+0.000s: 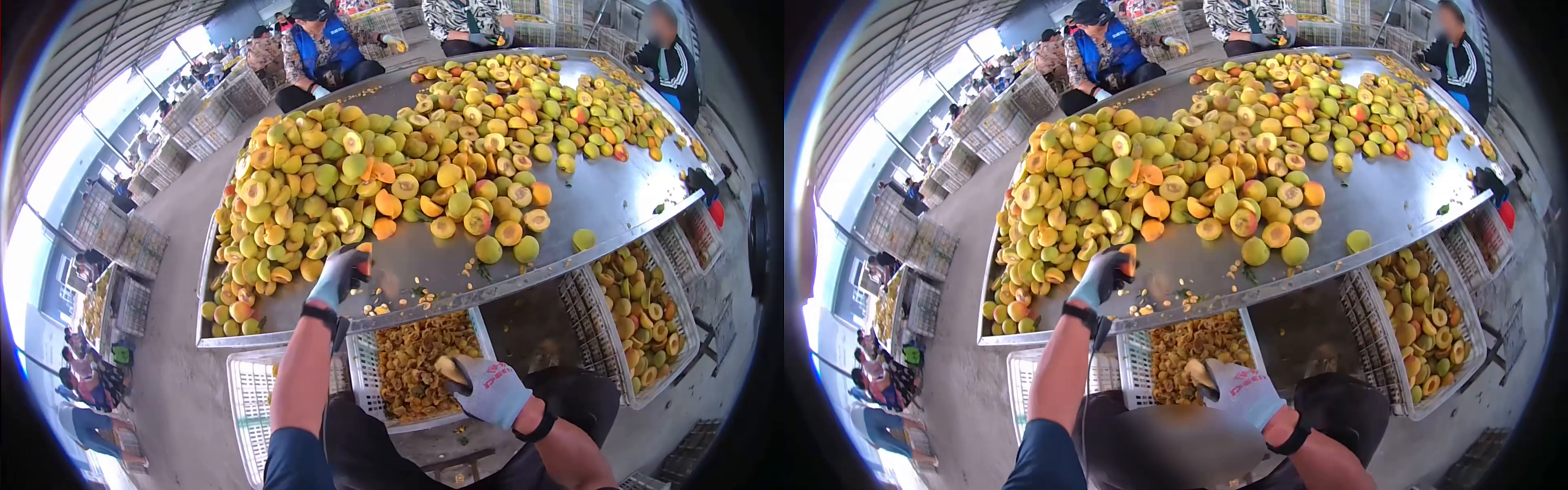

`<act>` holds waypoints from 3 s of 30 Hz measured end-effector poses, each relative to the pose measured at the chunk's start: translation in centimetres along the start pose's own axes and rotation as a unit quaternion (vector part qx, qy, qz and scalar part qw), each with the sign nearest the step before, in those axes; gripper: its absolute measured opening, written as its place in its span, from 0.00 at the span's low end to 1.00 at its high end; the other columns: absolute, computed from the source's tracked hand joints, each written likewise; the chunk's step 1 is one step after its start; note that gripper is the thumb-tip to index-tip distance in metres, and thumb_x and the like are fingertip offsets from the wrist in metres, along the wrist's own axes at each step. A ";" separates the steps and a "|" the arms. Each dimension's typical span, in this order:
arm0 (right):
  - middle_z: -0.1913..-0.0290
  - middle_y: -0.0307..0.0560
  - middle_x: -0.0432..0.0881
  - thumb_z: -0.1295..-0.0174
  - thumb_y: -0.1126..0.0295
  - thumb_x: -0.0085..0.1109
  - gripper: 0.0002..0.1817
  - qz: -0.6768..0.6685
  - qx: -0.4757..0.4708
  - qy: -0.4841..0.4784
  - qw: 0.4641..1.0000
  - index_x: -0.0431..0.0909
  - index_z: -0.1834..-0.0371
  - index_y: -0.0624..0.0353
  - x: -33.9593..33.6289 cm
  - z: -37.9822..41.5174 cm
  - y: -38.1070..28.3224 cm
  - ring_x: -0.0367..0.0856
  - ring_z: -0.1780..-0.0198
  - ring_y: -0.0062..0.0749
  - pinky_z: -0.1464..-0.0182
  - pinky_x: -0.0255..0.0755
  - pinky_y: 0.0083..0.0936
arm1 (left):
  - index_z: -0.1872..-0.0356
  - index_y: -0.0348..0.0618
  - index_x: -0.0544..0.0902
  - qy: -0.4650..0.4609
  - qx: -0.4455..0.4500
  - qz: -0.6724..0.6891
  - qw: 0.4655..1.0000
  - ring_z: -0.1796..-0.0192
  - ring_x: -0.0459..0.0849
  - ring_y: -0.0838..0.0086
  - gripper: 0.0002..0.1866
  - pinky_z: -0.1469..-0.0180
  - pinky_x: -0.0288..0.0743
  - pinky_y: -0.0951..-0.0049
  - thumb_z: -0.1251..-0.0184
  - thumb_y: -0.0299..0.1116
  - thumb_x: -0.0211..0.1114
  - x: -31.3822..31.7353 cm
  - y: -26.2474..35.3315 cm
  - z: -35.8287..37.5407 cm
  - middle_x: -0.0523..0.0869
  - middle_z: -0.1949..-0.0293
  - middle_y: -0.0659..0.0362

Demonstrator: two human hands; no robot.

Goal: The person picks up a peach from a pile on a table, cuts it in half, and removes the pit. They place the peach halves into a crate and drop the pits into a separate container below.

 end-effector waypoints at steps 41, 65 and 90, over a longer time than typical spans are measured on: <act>0.69 0.54 0.79 0.44 0.71 0.55 0.10 0.104 -0.103 0.227 0.963 0.73 0.60 0.59 4.0 -2.8 -6.5 0.81 0.72 0.50 0.74 0.74 0.42 | 0.60 0.32 0.81 0.066 0.313 0.007 0.947 0.59 0.87 0.69 0.12 0.53 0.82 0.69 0.48 0.18 0.68 8.4 -2.4 16.2 0.88 0.62 0.51; 0.65 0.59 0.79 0.44 0.72 0.54 0.13 0.097 -0.092 0.098 0.986 0.72 0.55 0.64 6.0 -3.6 -5.5 0.82 0.65 0.53 0.65 0.77 0.44 | 0.64 0.37 0.80 -0.014 0.230 0.098 0.968 0.64 0.86 0.71 0.17 0.60 0.79 0.72 0.58 0.18 0.74 8.3 -3.8 14.6 0.88 0.66 0.56; 0.64 0.61 0.79 0.38 0.73 0.49 0.08 0.059 -0.055 0.097 0.992 0.71 0.58 0.63 7.7 -4.1 -4.4 0.82 0.64 0.57 0.63 0.77 0.46 | 0.67 0.35 0.78 0.048 0.196 0.267 0.942 0.68 0.83 0.74 0.03 0.63 0.80 0.75 0.42 0.21 0.62 8.5 -4.9 14.9 0.82 0.70 0.58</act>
Point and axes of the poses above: each hand's wrist, its own z-axis away from the middle knuckle, its own x-axis out of the palm, y = z × x, the point moved 5 cm from there along -z, towards the middle knuckle
